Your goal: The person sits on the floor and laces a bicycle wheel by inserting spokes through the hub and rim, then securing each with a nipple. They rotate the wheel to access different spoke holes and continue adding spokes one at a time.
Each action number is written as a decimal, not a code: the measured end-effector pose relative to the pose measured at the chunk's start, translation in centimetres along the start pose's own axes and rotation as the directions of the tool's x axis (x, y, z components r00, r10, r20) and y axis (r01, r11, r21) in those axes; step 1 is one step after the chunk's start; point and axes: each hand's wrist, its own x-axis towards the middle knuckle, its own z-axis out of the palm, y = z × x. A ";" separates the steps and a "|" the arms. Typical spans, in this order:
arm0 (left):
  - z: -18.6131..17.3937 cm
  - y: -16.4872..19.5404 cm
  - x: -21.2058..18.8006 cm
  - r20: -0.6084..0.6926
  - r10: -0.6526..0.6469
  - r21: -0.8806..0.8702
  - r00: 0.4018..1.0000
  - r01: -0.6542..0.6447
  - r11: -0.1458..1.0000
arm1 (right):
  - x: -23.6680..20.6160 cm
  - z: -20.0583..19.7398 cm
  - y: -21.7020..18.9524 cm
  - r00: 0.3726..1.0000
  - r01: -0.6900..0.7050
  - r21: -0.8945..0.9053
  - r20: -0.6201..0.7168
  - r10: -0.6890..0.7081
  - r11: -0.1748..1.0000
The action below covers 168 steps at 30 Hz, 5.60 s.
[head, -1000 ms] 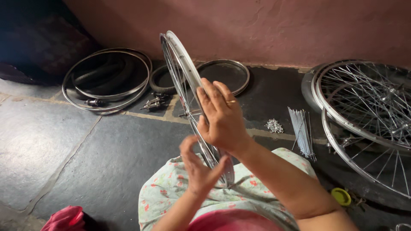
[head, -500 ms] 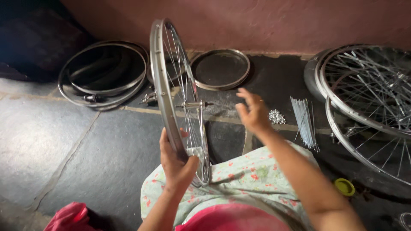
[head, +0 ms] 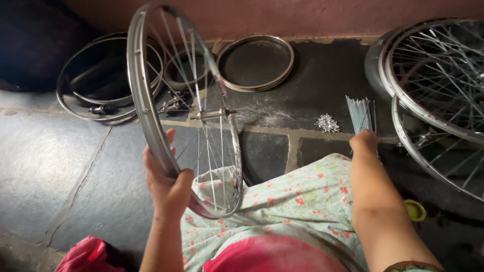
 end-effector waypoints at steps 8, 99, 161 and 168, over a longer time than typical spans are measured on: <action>0.4 -2.3 0.8 0.195 -0.071 -0.313 0.978 0.131 0.941 | 2.8 1.0 1.0 0.931 -0.364 0.157 0.048 0.361 0.918; -3.0 -8.3 2.6 0.111 -0.280 -0.196 0.953 0.297 0.934 | -11.3 0.8 -12.3 0.958 -0.029 0.901 -0.098 -0.270 -0.432; 0.1 -7.9 -3.3 0.047 -0.148 -0.296 0.988 0.155 0.942 | -15.7 3.0 -15.4 0.719 -0.427 0.873 0.171 -0.674 -0.235; 4.4 -9.1 -10.3 -0.010 0.037 -0.289 0.999 -0.038 0.957 | -15.7 2.9 -18.6 0.719 -0.296 0.936 0.088 -0.690 -0.189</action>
